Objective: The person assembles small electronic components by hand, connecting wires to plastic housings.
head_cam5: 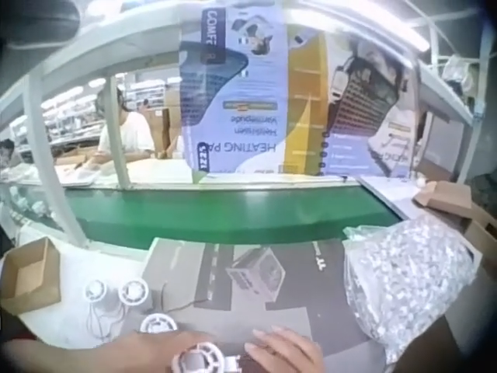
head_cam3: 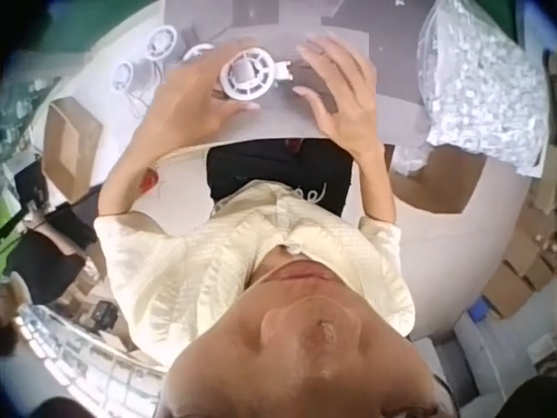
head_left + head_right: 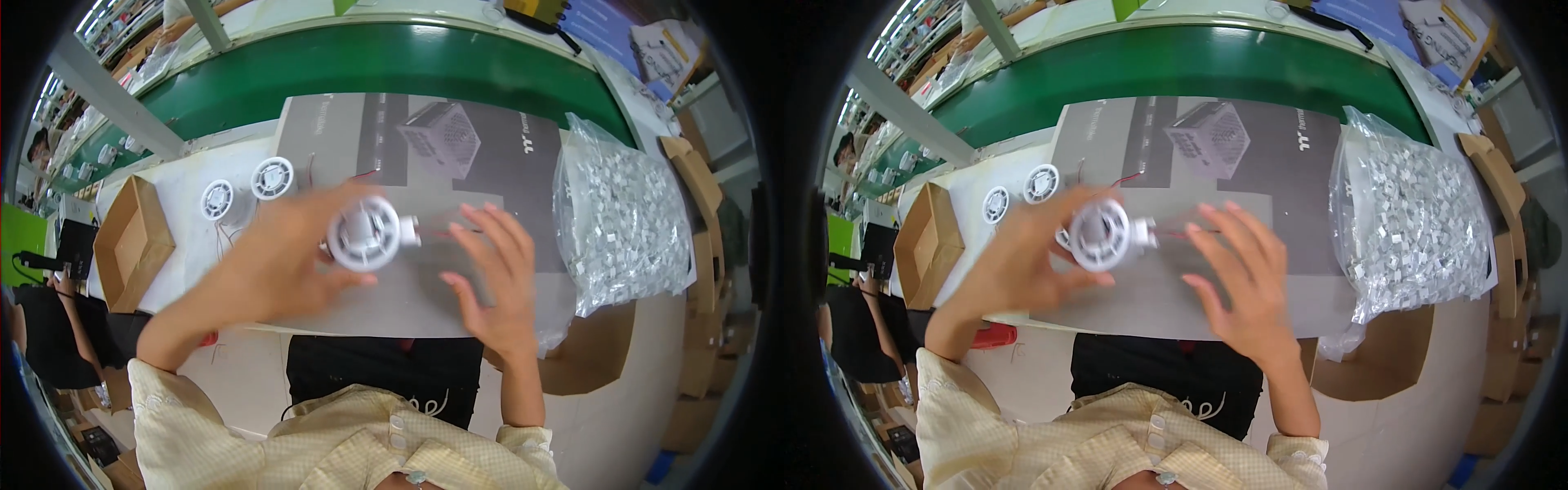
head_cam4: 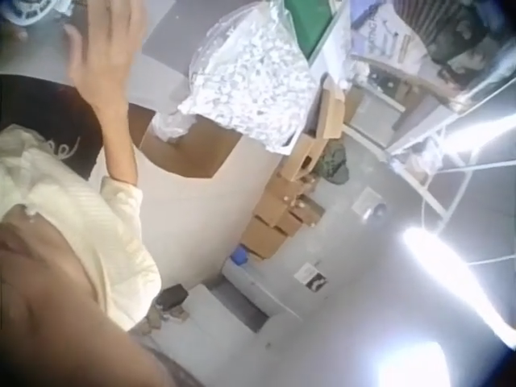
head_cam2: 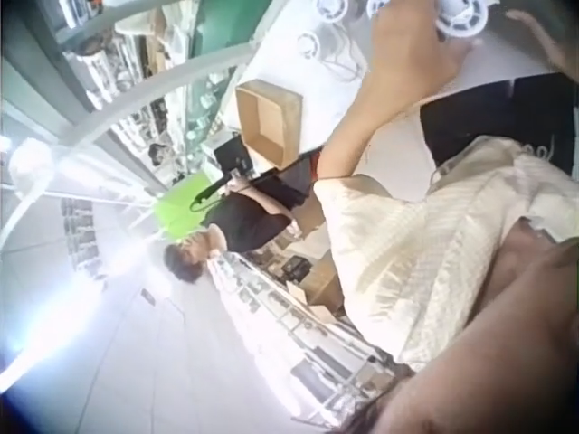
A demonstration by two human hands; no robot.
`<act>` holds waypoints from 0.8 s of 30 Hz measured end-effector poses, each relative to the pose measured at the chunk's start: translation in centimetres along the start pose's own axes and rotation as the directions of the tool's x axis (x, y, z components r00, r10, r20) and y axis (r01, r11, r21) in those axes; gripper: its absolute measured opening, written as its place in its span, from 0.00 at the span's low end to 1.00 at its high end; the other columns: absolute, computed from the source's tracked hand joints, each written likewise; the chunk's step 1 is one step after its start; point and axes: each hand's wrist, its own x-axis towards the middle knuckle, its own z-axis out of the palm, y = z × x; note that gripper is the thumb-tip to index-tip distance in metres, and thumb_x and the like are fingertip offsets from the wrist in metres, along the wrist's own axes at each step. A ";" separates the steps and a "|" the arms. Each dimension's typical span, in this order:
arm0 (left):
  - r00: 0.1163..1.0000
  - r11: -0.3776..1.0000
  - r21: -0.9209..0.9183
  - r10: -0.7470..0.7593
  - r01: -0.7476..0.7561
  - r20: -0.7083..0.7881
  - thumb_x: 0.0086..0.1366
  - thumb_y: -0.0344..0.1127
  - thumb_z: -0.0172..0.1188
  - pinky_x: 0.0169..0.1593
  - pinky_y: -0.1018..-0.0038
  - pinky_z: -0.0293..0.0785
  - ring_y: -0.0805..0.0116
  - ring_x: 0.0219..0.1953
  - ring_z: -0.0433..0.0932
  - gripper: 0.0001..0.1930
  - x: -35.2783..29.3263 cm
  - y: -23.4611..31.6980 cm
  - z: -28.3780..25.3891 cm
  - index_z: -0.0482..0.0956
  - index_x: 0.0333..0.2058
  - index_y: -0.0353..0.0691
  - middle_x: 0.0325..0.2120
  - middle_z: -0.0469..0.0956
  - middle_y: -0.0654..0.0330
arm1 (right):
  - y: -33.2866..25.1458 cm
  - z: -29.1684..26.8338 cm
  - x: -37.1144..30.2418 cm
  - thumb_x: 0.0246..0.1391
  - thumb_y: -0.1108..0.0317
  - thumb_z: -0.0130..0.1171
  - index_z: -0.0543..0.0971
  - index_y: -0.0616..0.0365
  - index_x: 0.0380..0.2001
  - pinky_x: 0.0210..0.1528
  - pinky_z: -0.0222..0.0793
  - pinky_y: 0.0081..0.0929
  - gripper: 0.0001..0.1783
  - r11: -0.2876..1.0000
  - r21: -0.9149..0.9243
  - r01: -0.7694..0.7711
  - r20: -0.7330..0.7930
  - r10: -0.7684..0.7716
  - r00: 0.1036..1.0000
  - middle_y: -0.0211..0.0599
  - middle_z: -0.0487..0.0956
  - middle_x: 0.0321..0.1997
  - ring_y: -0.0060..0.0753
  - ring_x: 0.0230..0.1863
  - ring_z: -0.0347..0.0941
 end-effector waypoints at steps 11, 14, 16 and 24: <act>0.711 0.656 0.331 -0.474 0.678 -0.519 0.47 0.51 0.74 0.39 0.70 0.83 0.64 0.25 0.86 0.25 10.0 -19.7 -17.5 0.83 0.38 0.38 0.27 0.86 0.60 | 15.3 -6.9 -5.0 0.62 0.74 0.54 0.73 0.62 0.59 0.66 0.59 0.47 0.21 0.789 -0.509 -0.344 -0.046 0.374 0.926 0.53 0.73 0.61 0.59 0.64 0.65; 0.595 0.528 0.289 -0.621 0.799 -0.510 0.50 0.53 0.73 0.39 0.69 0.83 0.63 0.26 0.86 0.24 11.5 -26.1 -19.7 0.84 0.36 0.38 0.29 0.86 0.60 | 19.8 -8.4 -6.0 0.59 0.77 0.52 0.71 0.63 0.60 0.66 0.58 0.48 0.24 0.739 -0.645 -0.194 0.107 0.339 0.935 0.52 0.73 0.61 0.60 0.64 0.64; 0.593 0.435 0.404 -0.606 0.805 -0.530 0.51 0.53 0.73 0.40 0.69 0.83 0.63 0.30 0.86 0.24 10.5 -28.7 -20.0 0.85 0.37 0.39 0.32 0.86 0.59 | 18.6 -8.5 -5.1 0.57 0.77 0.52 0.71 0.64 0.59 0.65 0.58 0.49 0.24 0.637 -0.758 -0.139 0.156 0.384 0.910 0.49 0.72 0.62 0.58 0.64 0.63; 0.784 0.383 0.684 -0.291 0.621 -0.549 0.59 0.54 0.68 0.43 0.59 0.82 0.52 0.44 0.84 0.22 9.6 -24.9 -18.4 0.86 0.41 0.40 0.41 0.84 0.52 | 15.8 -10.9 -7.0 0.54 0.70 0.58 0.74 0.62 0.54 0.58 0.59 0.51 0.23 0.621 -0.783 0.008 0.309 0.378 0.873 0.45 0.75 0.56 0.54 0.60 0.65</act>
